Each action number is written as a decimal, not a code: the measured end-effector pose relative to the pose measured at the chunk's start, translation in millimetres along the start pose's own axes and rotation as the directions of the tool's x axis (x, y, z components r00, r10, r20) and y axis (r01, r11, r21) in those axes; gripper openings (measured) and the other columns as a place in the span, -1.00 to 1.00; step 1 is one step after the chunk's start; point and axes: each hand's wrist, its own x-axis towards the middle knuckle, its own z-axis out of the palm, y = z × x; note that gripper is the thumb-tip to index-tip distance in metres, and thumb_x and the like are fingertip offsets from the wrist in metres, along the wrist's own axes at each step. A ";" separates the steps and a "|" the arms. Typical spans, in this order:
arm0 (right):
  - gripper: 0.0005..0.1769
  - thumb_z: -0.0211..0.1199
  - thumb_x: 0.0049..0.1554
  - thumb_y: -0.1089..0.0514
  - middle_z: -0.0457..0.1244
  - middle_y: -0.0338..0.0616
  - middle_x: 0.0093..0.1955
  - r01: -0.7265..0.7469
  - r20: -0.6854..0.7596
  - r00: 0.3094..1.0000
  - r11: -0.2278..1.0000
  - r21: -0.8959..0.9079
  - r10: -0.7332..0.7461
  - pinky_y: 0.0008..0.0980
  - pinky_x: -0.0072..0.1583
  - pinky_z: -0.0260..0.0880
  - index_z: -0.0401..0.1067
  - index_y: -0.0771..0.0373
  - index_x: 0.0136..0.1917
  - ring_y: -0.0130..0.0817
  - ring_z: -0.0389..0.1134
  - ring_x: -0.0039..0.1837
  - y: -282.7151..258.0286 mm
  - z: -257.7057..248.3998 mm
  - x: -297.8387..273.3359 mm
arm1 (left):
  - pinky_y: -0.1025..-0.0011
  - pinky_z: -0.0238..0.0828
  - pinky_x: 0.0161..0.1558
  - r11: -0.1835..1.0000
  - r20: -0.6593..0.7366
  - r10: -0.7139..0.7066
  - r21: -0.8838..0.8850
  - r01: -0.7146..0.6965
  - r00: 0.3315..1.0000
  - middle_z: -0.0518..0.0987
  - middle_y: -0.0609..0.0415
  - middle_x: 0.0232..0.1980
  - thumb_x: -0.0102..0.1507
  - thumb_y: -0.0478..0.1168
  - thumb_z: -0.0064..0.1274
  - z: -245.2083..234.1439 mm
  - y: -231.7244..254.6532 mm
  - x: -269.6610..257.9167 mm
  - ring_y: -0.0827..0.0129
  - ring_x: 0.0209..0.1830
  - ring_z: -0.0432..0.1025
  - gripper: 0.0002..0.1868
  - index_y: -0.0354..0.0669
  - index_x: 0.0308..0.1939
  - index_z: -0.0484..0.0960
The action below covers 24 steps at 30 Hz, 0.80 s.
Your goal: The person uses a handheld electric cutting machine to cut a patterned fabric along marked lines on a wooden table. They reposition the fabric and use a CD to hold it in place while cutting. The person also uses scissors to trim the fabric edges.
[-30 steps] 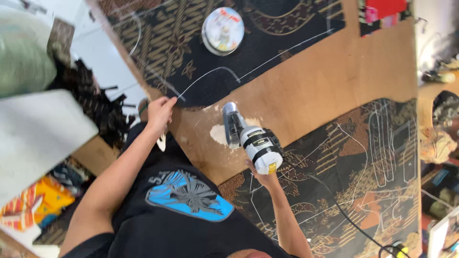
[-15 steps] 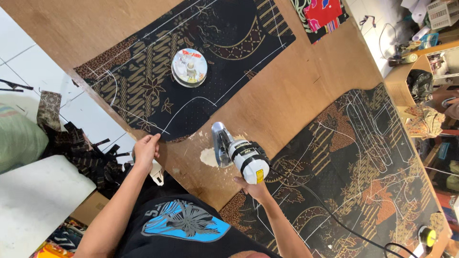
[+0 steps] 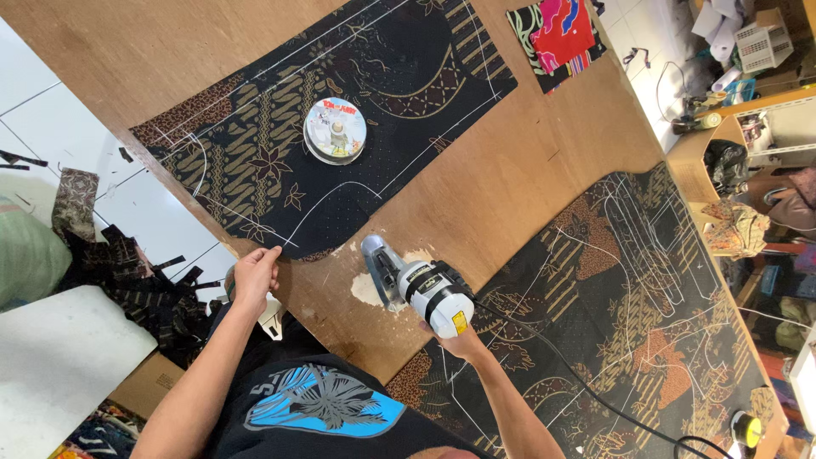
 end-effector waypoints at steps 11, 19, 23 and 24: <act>-0.55 0.45 0.08 0.13 0.39 -0.04 0.17 0.221 0.058 0.973 0.974 0.042 -0.223 -0.28 0.25 0.38 0.46 0.20 0.23 -0.13 0.39 0.24 82.7 -2.9 8.2 | 0.46 0.05 -0.61 1.000 0.003 0.011 -0.008 -0.011 1.000 0.30 0.20 -0.64 0.35 -0.14 0.11 0.2 6.6 -9.8 0.54 -0.74 0.09 -0.66 -0.17 -0.48 0.46; -0.48 0.37 -0.01 0.30 0.35 0.07 0.21 0.325 0.137 0.939 0.945 -0.048 -0.316 -0.24 0.25 0.31 0.45 0.24 0.24 -0.05 0.31 0.29 100.3 -11.4 15.3 | 0.46 0.04 -0.63 1.000 0.011 0.016 -0.005 -0.016 1.000 0.29 0.21 -0.64 0.34 -0.12 0.12 -0.5 2.1 -5.1 0.54 -0.75 0.10 -0.67 -0.17 -0.46 0.47; -0.61 0.42 -0.03 0.25 0.42 -0.04 0.07 0.143 0.171 0.976 0.989 -0.028 -0.136 -0.27 0.19 0.39 0.53 0.16 0.11 -0.17 0.41 0.17 107.7 -9.0 15.0 | 0.46 0.03 -0.68 0.996 0.033 0.087 -0.021 -0.086 0.996 0.34 0.23 -0.62 0.32 -0.12 0.15 -4.2 -14.7 9.9 0.54 -0.75 0.13 -0.67 -0.17 -0.46 0.47; -0.68 0.40 0.00 0.23 0.44 -0.06 0.02 0.028 0.212 0.977 1.000 0.010 -0.030 -0.27 0.15 0.45 0.55 0.16 0.07 -0.18 0.44 0.12 106.6 -9.8 10.7 | 0.46 0.04 -0.68 0.997 0.019 0.072 0.013 -0.073 0.997 0.34 0.22 -0.63 0.32 -0.11 0.14 -6.7 -24.3 4.4 0.53 -0.76 0.15 -0.67 -0.17 -0.47 0.47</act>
